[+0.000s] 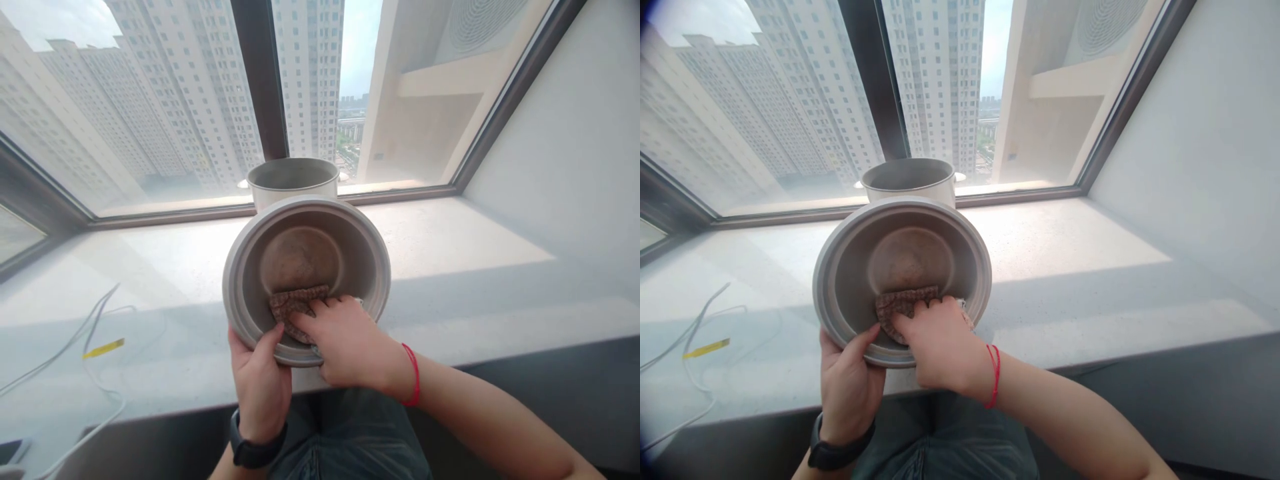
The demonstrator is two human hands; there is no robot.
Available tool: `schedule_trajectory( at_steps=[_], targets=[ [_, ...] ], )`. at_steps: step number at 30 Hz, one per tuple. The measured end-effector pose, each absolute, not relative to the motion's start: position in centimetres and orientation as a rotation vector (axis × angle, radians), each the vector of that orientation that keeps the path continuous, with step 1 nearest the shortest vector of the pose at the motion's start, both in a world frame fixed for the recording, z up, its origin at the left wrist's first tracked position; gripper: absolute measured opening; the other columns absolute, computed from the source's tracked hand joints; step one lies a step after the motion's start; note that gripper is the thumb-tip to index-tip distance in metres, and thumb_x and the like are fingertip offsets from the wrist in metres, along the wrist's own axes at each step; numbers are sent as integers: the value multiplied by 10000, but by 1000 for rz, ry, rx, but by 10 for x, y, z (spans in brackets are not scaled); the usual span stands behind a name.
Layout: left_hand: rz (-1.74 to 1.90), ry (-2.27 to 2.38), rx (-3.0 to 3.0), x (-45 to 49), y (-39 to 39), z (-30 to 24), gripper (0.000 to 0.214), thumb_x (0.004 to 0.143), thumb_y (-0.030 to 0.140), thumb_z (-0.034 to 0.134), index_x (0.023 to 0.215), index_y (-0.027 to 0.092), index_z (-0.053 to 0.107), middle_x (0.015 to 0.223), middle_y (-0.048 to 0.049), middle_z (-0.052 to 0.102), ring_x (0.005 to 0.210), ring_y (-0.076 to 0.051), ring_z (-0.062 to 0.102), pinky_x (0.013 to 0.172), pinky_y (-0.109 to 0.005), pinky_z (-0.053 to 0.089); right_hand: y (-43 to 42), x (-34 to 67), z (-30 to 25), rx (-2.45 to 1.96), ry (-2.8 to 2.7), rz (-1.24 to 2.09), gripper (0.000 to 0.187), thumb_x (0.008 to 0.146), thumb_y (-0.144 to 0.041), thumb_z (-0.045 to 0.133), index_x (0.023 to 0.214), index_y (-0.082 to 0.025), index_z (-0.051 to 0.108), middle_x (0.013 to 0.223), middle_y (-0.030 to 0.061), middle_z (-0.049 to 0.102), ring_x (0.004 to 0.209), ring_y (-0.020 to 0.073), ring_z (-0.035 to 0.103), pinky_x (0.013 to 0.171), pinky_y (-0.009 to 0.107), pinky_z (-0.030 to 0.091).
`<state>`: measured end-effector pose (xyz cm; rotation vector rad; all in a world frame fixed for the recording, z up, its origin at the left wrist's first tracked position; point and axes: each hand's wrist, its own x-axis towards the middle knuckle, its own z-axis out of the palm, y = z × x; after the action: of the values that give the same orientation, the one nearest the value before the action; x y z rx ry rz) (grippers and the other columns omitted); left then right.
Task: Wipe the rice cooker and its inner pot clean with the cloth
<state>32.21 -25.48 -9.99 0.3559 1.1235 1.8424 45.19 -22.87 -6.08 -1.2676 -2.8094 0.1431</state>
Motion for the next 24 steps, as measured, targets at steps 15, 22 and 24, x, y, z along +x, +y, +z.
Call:
schedule_trajectory(
  at_steps=[15,22,24],
  targets=[
    [1538,1071,1058,263,-223,-34,829,679,248,818,1452,280,518,1374,-88,617,1246,-326,586,971,-403,543,-207,484,-49,-1032,-3120,-124,765,693,-290,701,1417,-253,455,1031,129,675,864,296,649,712,380,472],
    [1745,1358,789,307,-253,-113,401,698,283,821,1040,166,649,963,-47,704,929,-230,668,851,-326,538,-215,469,-50,-1072,-3012,107,727,760,-443,690,1425,-243,476,1129,137,679,936,295,669,752,362,493],
    [1795,1345,711,307,-251,-108,336,679,250,808,958,186,632,844,1,681,778,-178,649,727,-280,533,-213,474,-51,-1067,-3020,136,728,781,-588,685,1397,-234,526,1148,146,680,966,289,664,787,362,484]
  ],
)
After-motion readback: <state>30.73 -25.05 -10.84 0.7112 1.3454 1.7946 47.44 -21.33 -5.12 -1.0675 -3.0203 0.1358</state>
